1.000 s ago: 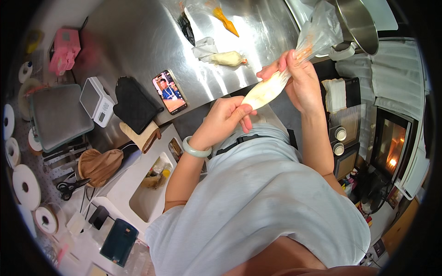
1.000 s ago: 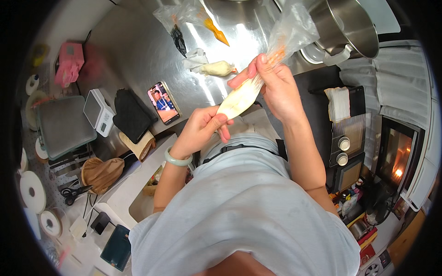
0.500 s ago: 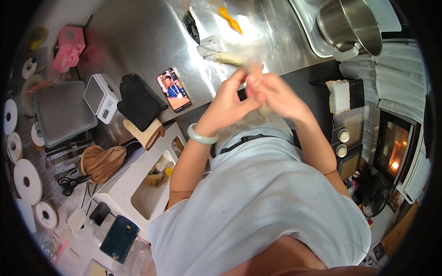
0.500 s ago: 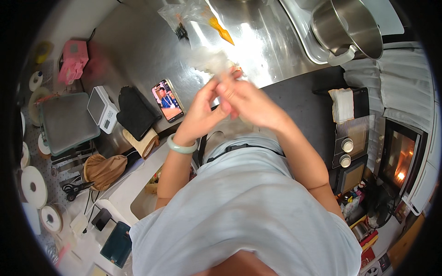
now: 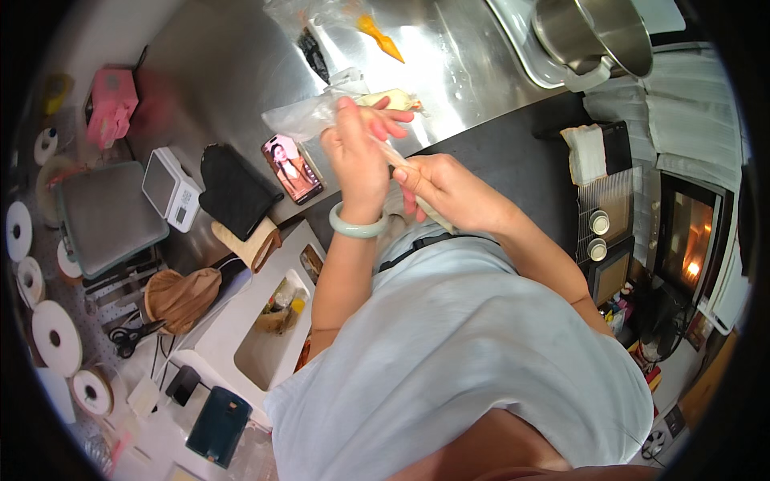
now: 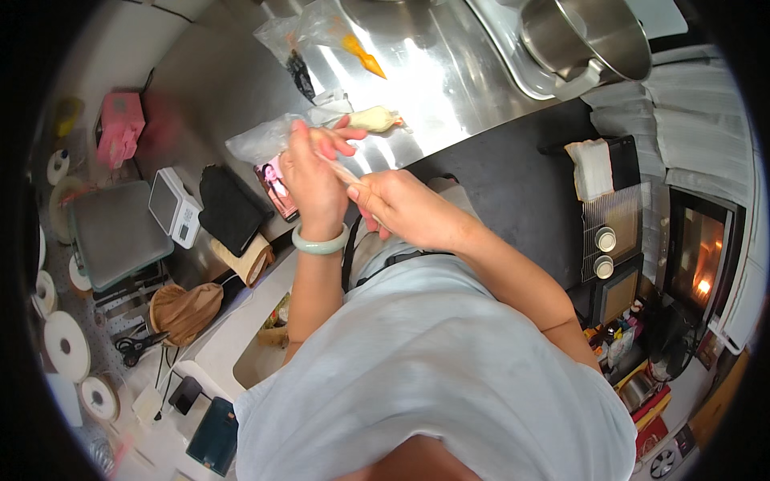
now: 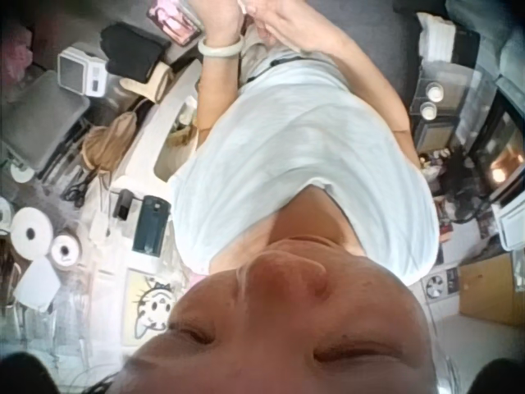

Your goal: The person manipulates a piping bag by hand and moves around the kitchen, handling a cloth and an oven mitt.

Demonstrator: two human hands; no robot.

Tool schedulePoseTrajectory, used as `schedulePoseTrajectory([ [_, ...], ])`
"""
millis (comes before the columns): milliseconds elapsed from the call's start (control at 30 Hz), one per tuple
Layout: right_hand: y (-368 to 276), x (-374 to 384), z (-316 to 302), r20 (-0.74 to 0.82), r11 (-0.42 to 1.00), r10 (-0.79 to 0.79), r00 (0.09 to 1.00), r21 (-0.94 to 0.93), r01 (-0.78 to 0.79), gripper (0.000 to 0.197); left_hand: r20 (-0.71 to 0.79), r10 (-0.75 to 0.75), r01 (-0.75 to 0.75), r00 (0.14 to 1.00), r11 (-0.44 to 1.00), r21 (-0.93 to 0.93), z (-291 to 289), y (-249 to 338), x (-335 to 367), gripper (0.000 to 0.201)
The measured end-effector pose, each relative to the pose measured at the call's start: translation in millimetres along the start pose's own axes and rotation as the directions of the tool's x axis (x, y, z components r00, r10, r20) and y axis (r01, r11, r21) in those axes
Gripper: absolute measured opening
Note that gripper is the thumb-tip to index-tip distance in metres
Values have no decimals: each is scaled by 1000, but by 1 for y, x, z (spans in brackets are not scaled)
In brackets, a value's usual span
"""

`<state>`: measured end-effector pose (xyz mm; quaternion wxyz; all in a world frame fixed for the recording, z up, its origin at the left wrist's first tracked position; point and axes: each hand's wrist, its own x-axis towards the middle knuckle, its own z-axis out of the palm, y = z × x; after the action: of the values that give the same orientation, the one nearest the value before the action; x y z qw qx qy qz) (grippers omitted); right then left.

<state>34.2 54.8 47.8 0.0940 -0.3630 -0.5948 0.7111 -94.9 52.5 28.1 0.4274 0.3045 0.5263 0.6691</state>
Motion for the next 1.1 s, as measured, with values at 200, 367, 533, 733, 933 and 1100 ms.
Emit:
schedulePoseTrajectory([
  [200,3,-10,-4,-92,977,-170,981,-143,156,29,-25,39,-40,999,998,-58,3,8,6,48],
  [367,-3,-12,-3,-246,967,-250,937,-107,230,33,83,135,-134,987,991,-10,4,20,14,42],
  [533,3,-23,-14,-118,976,-146,982,146,162,26,129,151,-157,980,987,39,-2,19,18,39],
  [733,19,-31,-28,-218,952,-125,968,248,179,15,119,83,-94,989,992,86,31,14,7,41],
  [933,38,-45,-54,-306,883,-440,844,23,468,21,477,121,-231,871,956,179,66,7,-4,51],
  [1100,27,-46,-59,-312,858,-511,801,-137,494,19,565,60,-227,823,946,230,93,-1,-21,53],
])
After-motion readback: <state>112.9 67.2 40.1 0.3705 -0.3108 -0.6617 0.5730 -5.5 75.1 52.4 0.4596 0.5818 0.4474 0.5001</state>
